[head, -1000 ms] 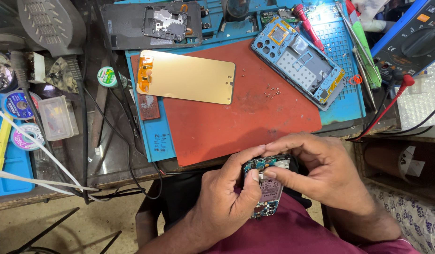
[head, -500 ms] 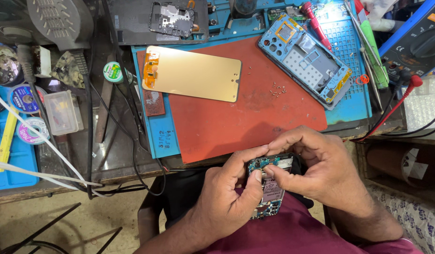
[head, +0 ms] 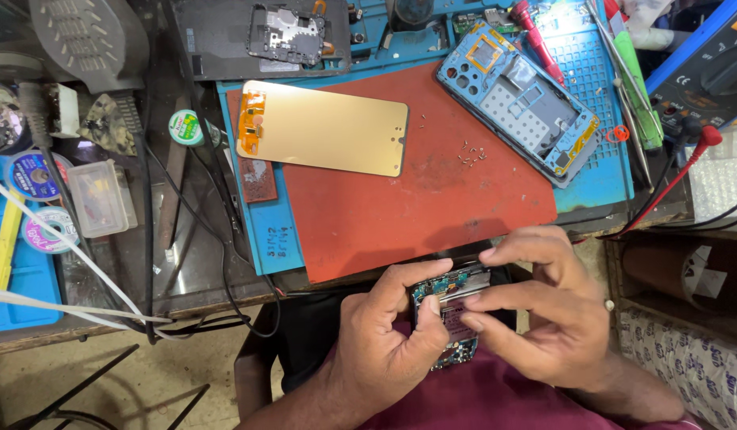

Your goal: The person disassembles a smartphone using a green prying tool, removes the screen, and uses tweezers to adjust internal components. They then install a new screen and reassemble the phone, connecting internal cables and securing the back cover.

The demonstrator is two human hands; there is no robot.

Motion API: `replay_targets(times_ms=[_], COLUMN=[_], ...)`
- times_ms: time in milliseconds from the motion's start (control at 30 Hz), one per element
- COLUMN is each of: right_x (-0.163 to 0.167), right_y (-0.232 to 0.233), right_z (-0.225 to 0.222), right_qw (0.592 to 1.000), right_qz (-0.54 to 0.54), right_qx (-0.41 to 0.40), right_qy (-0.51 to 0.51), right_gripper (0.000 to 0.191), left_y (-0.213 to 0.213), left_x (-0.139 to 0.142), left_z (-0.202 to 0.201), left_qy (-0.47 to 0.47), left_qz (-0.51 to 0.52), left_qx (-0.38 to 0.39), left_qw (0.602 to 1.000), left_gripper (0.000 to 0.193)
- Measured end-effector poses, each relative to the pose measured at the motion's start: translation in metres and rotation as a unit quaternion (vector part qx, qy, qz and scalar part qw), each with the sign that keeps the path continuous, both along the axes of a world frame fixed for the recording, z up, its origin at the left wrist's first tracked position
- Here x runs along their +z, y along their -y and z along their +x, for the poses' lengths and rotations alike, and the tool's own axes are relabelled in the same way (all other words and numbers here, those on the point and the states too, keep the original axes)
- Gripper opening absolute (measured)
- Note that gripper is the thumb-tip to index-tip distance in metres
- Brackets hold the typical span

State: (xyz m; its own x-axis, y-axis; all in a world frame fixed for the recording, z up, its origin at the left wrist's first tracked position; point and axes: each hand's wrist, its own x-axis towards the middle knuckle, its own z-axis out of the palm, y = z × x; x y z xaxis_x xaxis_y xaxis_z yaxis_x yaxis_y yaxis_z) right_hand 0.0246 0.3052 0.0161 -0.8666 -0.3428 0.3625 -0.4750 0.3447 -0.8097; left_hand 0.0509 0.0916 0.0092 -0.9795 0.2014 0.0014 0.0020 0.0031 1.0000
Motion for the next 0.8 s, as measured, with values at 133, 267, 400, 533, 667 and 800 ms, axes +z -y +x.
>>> replay_targets(times_ms=[133,267,400,533,667,800], right_x=[-0.007,-0.008,-0.002,0.007,0.012,0.013], right_y=[0.006,0.01,0.007,0.004,0.002,0.0], right_z=[-0.001,-0.002,-0.004,-0.001,0.001,0.0], right_qw=[0.998,0.997,0.996,0.993,0.992,0.992], right_qz=[0.011,0.014,0.026,0.076,0.093,0.09], right_qx=[-0.014,-0.018,0.003,-0.006,-0.01,-0.002], right_qy=[-0.053,-0.077,-0.085,-0.089,-0.079,-0.093], right_gripper=[0.026,0.027,0.027,0.028,0.03,0.029], left_y=[-0.002,-0.002,0.002,0.006,0.008,0.011], left_x=[-0.001,0.0,0.0,0.001,0.004,0.004], left_z=[0.0,0.003,0.003,0.003,0.004,0.004], left_qy=[-0.06,-0.133,-0.123,-0.117,-0.136,-0.167], left_qz=[0.001,-0.019,-0.022,-0.017,-0.021,-0.035], left_qx=[0.004,0.018,-0.012,-0.039,-0.048,-0.066], left_qw=[0.998,0.991,0.992,0.992,0.989,0.983], left_gripper=[0.034,0.035,0.036,0.035,0.035,0.034])
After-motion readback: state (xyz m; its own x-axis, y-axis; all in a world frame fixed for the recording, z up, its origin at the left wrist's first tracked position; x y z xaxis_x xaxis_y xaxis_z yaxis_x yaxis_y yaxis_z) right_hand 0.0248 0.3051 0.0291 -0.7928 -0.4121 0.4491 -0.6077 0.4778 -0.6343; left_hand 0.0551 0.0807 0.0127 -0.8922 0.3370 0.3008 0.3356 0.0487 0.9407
